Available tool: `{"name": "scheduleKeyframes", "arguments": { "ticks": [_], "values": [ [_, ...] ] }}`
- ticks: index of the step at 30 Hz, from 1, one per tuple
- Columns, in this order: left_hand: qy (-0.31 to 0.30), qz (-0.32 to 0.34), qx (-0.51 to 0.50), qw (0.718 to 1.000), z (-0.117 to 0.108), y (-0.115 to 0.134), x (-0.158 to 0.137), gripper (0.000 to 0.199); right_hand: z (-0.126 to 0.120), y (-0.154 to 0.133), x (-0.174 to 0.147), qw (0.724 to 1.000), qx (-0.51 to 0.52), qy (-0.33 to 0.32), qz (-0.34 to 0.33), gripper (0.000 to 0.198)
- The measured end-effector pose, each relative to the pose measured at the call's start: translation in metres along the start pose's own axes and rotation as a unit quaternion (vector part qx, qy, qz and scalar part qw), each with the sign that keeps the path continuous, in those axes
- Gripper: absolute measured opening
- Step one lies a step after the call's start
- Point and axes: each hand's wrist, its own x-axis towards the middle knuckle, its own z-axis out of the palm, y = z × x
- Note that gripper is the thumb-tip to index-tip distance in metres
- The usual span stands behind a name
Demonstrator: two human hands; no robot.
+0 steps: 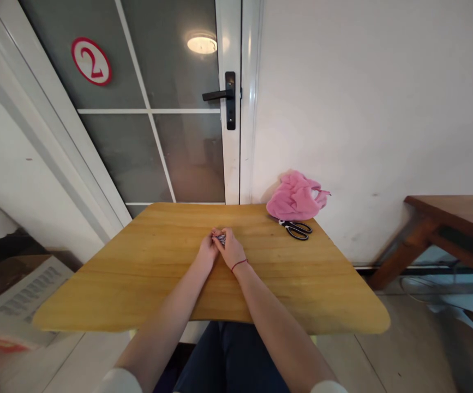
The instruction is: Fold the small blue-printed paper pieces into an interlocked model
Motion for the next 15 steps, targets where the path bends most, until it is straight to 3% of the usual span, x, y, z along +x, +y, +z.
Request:
{"name": "scheduleKeyframes", "arguments": {
  "ticks": [6, 15],
  "values": [
    [-0.007, -0.005, -0.003, 1.0, -0.001, 0.0, -0.002, 0.033, -0.004, -0.001, 0.0, 0.999, -0.031, 0.008, -0.003, 0.021],
    [-0.037, 0.022, 0.007, 0.999, -0.005, 0.011, 0.001, 0.034, -0.005, 0.0, 0.0, 0.998, -0.007, 0.051, -0.031, 0.024]
  ]
}}
